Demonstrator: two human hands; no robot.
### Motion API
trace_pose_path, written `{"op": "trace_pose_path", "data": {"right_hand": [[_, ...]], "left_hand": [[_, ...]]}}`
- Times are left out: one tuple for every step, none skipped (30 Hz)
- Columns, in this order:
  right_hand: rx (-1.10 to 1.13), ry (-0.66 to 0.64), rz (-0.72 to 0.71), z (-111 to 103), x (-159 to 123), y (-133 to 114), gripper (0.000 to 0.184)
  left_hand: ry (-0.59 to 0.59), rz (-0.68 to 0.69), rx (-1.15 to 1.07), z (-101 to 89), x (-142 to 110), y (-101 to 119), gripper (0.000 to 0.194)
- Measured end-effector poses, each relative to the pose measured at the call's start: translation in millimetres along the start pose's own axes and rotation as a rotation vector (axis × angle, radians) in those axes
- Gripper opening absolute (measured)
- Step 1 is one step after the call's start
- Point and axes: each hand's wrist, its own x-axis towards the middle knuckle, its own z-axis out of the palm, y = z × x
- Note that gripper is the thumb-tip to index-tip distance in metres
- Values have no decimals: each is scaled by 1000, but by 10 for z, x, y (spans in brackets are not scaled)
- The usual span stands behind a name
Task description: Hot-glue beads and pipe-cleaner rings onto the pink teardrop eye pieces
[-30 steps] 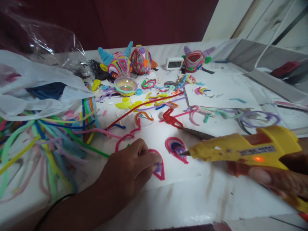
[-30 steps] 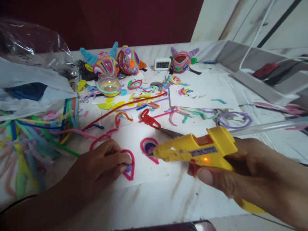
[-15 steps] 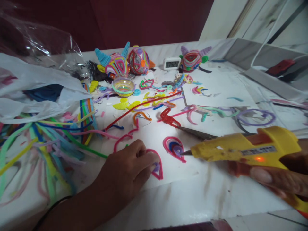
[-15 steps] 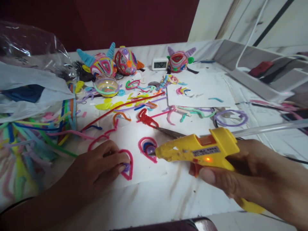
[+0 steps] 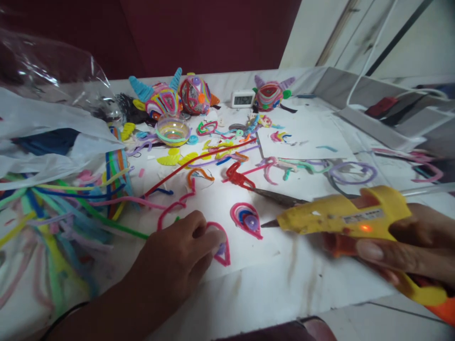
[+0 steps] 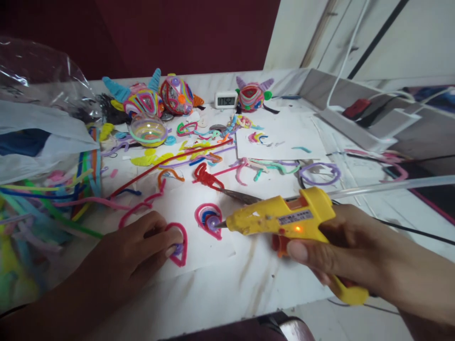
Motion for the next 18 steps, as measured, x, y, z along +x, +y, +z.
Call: {"op": "trace_pose_path", "data": {"right_hand": [[29, -38, -27, 21, 12, -66, 33], [63, -77, -56, 40, 24, -129, 35], [89, -98, -84, 57, 34, -182, 37], [113, -108, -102, 71, 43, -223, 39], [132, -113, -112, 82, 48, -249, 40], [148, -113, -114, 90, 51, -263, 42], [162, -115, -109, 95, 51, -264, 42], [173, -121, -101, 99, 49, -258, 43], [182, -130, -92, 101, 46, -247, 44], [187, -137, -82, 103, 43, -236, 45], [189, -142, -73, 105, 39, -228, 46], [187, -141, -65, 107, 35, -224, 46], [181, -136, -58, 111, 32, -225, 46], [176, -128, -54, 116, 30, -230, 46], [171, -112, -54, 122, 29, -238, 46], [168, -99, -59, 128, 28, -244, 46], [165, -89, -66, 133, 27, -246, 45], [162, -79, -72, 137, 26, -241, 45]], "left_hand": [[7, 7, 7, 7, -2, -2, 27], [13, 13, 15, 14, -3, -5, 27], [16, 15, 24, 20, -3, -6, 27], [17, 15, 33, 23, -2, -6, 27], [14, 14, 41, 24, -1, -5, 27], [10, 11, 49, 22, 0, -2, 27], [5, 10, 56, 18, 2, 2, 27], [2, 10, 62, 12, 3, 6, 26], [2, 16, 65, 6, 4, 11, 26], [3, 22, 69, -1, 4, 16, 27], [4, 27, 74, -7, 4, 20, 27], [6, 31, 82, -12, 3, 24, 27], [5, 35, 91, -16, 3, 27, 28], [1, 37, 103, -18, 2, 29, 28], [-6, 41, 112, -19, 1, 29, 27], [-14, 44, 117, -18, 1, 28, 27], [-20, 47, 117, -15, 0, 25, 26], [-24, 48, 114, -12, 0, 21, 26]]}}
